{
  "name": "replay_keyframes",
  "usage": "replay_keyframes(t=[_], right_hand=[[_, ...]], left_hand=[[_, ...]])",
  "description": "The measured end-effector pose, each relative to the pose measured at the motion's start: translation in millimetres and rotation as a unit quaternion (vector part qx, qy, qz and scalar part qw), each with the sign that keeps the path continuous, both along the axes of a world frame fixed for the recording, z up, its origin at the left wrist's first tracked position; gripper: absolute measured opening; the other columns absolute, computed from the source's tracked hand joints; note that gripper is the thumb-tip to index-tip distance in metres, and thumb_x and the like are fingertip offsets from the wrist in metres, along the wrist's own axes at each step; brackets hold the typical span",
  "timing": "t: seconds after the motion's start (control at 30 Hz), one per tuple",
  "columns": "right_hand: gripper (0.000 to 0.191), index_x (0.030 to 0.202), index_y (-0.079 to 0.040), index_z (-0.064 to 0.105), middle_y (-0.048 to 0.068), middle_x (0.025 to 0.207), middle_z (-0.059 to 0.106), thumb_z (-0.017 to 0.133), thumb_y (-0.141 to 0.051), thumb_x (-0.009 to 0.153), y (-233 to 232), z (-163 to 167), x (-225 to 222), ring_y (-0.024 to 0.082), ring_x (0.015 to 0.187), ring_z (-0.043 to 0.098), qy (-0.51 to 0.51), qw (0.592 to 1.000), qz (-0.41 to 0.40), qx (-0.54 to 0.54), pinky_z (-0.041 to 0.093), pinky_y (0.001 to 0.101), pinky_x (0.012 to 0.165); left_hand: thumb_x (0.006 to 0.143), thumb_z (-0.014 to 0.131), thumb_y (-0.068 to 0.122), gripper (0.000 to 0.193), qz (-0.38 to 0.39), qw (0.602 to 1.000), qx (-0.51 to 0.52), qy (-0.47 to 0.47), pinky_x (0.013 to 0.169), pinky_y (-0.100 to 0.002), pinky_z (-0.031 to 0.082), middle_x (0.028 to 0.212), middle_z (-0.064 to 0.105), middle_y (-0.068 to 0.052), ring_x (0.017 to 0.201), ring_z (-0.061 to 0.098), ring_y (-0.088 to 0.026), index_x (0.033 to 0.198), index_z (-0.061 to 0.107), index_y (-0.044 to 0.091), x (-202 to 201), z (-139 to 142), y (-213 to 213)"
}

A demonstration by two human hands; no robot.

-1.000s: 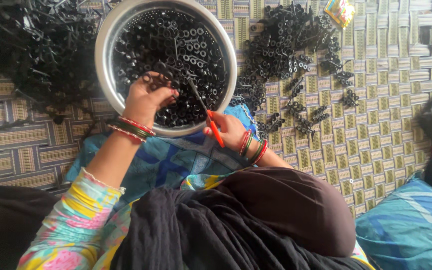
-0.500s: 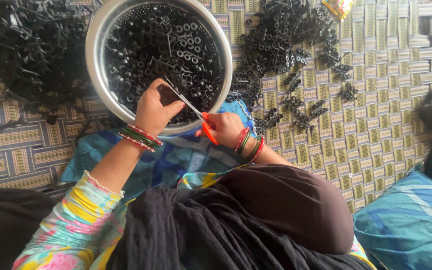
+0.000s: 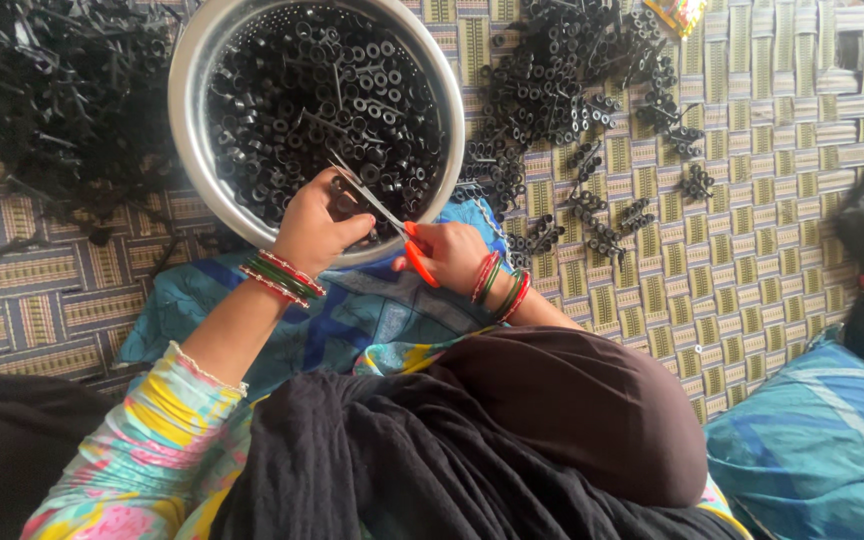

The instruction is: The person sits on a mat and uses red-handled scissors to cut small black rubber pieces from a metal bowl. They pick up each piece, snip it, and drop the cut parts into the bowl, repeating this process continuously.

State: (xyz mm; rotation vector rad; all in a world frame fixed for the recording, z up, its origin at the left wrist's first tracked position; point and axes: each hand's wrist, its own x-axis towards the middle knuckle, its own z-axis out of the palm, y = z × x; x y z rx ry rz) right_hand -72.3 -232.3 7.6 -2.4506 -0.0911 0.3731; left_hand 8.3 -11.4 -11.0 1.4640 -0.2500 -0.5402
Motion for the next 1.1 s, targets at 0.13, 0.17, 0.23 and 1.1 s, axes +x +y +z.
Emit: replay_keyframes(t=[0.13,0.17,0.23,1.1], right_hand=[[0.049,0.104,-0.005,0.067,0.013,0.062,0.061,0.077,-0.049,0.084,2.1,10.1,5.4,0.033,0.058,0.061,-0.003,0.999,0.023,0.026,0.042,0.0438,0.053],[0.048,0.102,-0.006,0.068,0.013,0.062,0.061,0.077,-0.049,0.085,3.7,12.5,6.1,0.032,0.057,0.061,0.006,0.999,0.022,0.027,0.042,0.0432,0.053],[0.046,0.099,-0.006,0.069,0.013,0.061,0.061,0.077,-0.049,0.086,7.3,16.4,5.5,0.031,0.055,0.061,0.022,0.999,0.02,0.026,0.042,0.0419,0.053],[0.047,0.097,-0.008,0.065,0.012,0.065,0.063,0.074,-0.052,0.084,0.7,8.6,3.4,0.032,0.06,0.064,0.084,0.995,0.04,0.037,0.045,0.0435,0.057]], left_hand=[[0.081,0.07,0.002,0.022,-0.033,0.998,0.035,-0.029,0.075,-0.027,0.055,0.089,0.071,0.0,0.081,0.067,-0.011,0.102,0.067,0.004,-5.7,5.2,-1.3],[0.081,0.07,0.001,0.02,-0.031,0.997,0.052,-0.038,0.075,-0.028,0.055,0.087,0.07,-0.001,0.079,0.067,-0.012,0.101,0.067,0.003,-6.4,6.6,-2.3],[0.08,0.066,-0.001,0.022,-0.032,0.998,0.026,-0.039,0.078,-0.027,0.055,0.088,0.07,-0.002,0.082,0.067,-0.012,0.101,0.067,0.002,-6.0,9.0,-4.7],[0.094,0.069,-0.004,0.014,0.058,0.985,-0.095,0.134,0.071,-0.025,0.063,0.089,0.071,-0.002,0.08,0.071,-0.01,0.095,0.058,0.005,3.6,11.9,-4.7]])
